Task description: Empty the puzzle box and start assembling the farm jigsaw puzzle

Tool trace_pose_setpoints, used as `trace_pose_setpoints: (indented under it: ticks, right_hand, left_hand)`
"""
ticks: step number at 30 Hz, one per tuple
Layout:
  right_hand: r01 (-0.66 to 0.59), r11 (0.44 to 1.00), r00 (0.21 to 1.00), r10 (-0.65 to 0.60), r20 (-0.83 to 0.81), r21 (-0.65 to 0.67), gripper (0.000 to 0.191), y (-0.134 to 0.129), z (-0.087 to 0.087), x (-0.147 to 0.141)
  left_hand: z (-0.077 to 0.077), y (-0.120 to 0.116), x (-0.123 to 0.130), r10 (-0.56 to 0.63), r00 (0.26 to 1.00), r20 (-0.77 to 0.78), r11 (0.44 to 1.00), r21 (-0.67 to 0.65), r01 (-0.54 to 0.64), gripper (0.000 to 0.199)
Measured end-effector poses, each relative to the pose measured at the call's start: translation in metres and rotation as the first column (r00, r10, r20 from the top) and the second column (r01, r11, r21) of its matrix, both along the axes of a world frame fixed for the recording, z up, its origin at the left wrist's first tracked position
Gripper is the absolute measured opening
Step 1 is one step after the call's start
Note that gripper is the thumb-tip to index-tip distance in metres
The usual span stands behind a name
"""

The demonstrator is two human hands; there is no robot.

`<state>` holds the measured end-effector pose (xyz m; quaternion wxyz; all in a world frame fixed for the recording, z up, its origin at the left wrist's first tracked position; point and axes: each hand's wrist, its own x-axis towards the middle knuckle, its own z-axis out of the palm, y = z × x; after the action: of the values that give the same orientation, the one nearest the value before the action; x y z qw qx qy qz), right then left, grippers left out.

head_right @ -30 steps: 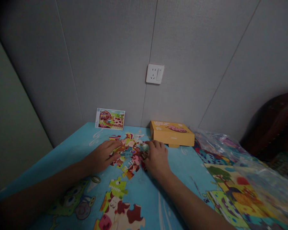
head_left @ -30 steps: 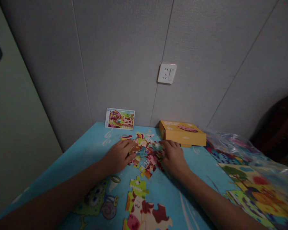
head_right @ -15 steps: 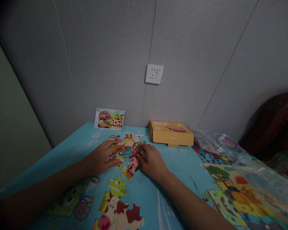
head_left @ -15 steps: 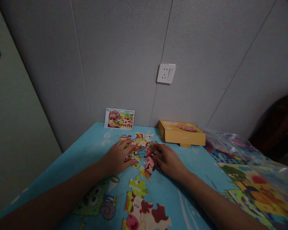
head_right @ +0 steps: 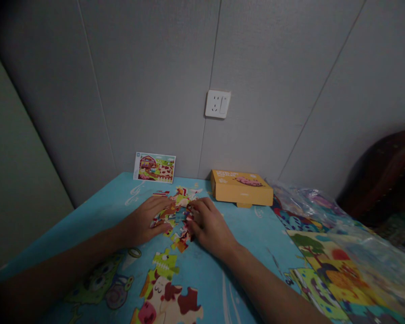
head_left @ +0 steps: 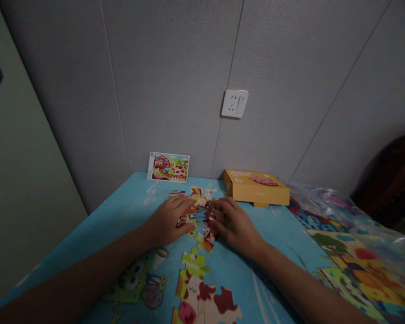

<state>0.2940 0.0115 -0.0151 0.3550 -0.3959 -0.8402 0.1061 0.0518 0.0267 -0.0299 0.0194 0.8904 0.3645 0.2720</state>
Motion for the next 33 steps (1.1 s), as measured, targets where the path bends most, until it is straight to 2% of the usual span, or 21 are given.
trace_pose_setpoints:
  ticks: [5, 8, 10, 17, 21, 33]
  right_hand:
    - [-0.128, 0.987, 0.99, 0.133, -0.041, 0.101, 0.038, -0.006, 0.005, -0.004]
    - [-0.23, 0.966, 0.972, 0.234, -0.027, 0.121, 0.041, -0.011, 0.007, -0.008]
    - [-0.255, 0.96, 0.966, 0.258, -0.014, 0.113, 0.042, -0.013, 0.008, -0.009]
    - [-0.15, 0.986, 0.989, 0.149, 0.024, 0.076, 0.055, -0.008, 0.0, -0.006]
    - [-0.078, 0.992, 0.996, 0.074, 0.042, 0.101, 0.052, -0.005, -0.004, -0.001]
    - [-0.067, 0.993, 0.997, 0.063, 0.044, 0.1, 0.057, -0.004, -0.005, -0.001]
  left_hand:
    - [0.008, -0.011, 0.003, -0.188, 0.981, -0.039, 0.982, -0.019, 0.187, 0.068]
    - [0.01, -0.015, 0.004, -0.268, 0.961, -0.073, 0.963, -0.027, 0.267, 0.06]
    - [0.009, -0.015, 0.004, -0.287, 0.955, -0.074, 0.958, -0.017, 0.287, 0.053]
    - [0.007, -0.012, 0.005, -0.249, 0.968, -0.017, 0.968, 0.015, 0.25, 0.052]
    - [0.007, -0.012, 0.004, -0.243, 0.97, -0.007, 0.969, 0.032, 0.243, 0.051]
    - [0.012, -0.014, 0.006, -0.246, 0.969, -0.007, 0.969, 0.023, 0.246, 0.04]
